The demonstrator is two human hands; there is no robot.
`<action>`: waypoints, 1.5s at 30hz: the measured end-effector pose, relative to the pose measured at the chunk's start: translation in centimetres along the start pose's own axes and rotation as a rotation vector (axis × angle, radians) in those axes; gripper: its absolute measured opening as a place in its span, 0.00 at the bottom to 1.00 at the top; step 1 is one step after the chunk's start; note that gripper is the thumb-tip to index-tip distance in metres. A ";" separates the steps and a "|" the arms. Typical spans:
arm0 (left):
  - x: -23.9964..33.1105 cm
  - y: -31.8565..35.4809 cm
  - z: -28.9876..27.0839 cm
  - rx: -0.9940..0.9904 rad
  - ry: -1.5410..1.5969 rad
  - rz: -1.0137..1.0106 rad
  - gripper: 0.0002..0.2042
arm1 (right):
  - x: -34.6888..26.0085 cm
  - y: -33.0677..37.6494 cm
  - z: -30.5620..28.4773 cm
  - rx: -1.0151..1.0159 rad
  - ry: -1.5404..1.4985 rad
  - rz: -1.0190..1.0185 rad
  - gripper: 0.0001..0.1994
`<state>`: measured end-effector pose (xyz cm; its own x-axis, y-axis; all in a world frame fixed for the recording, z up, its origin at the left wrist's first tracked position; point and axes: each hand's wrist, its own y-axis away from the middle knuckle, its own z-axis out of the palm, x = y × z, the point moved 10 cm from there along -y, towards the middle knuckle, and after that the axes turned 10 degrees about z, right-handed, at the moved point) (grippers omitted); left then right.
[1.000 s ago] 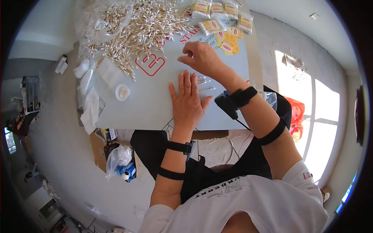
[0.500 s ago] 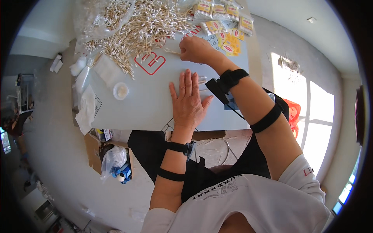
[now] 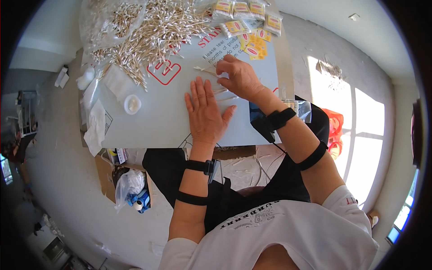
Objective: Counting and packaging cotton swabs into small plastic bags and applying adhesive labels.
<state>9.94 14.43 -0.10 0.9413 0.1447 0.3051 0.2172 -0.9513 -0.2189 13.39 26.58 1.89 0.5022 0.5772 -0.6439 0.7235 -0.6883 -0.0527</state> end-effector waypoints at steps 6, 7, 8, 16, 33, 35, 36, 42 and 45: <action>0.3 -0.2 0.4 -0.030 -0.033 0.016 0.45 | 2.1 -1.2 -1.3 0.183 -0.052 0.156 0.14; 0.3 -0.2 0.4 -0.029 -0.034 0.016 0.45 | 2.3 -1.5 -1.5 0.208 0.005 0.187 0.16; 0.2 -0.2 0.4 -0.035 -0.040 0.015 0.45 | 2.2 -1.7 -1.4 0.209 0.005 0.187 0.16; 0.3 -0.2 0.3 -0.028 -0.065 0.021 0.44 | 2.5 -3.7 -0.4 0.161 0.086 0.210 0.11; 0.1 0.0 0.5 -0.074 -0.039 0.033 0.43 | -2.2 -7.2 3.1 0.013 -0.134 0.084 0.08; 0.5 -0.3 0.7 -0.046 -0.049 0.056 0.42 | -3.8 -8.3 2.6 0.289 0.059 0.004 0.07; 0.8 -0.4 0.4 -0.022 -0.055 0.074 0.41 | -3.7 -8.9 2.9 0.289 0.060 0.007 0.07; 0.5 0.0 0.0 -0.046 0.024 0.056 0.39 | -2.7 -7.5 3.5 -0.110 0.133 -0.178 0.03; 0.7 0.0 -0.1 -0.027 0.017 0.065 0.38 | -1.5 -4.0 1.7 -0.172 0.140 -0.254 0.04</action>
<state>10.60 14.47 0.19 0.9486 0.0778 0.3068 0.1484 -0.9654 -0.2143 8.98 27.73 1.77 0.3470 0.7838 -0.5150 0.8973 -0.4372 -0.0606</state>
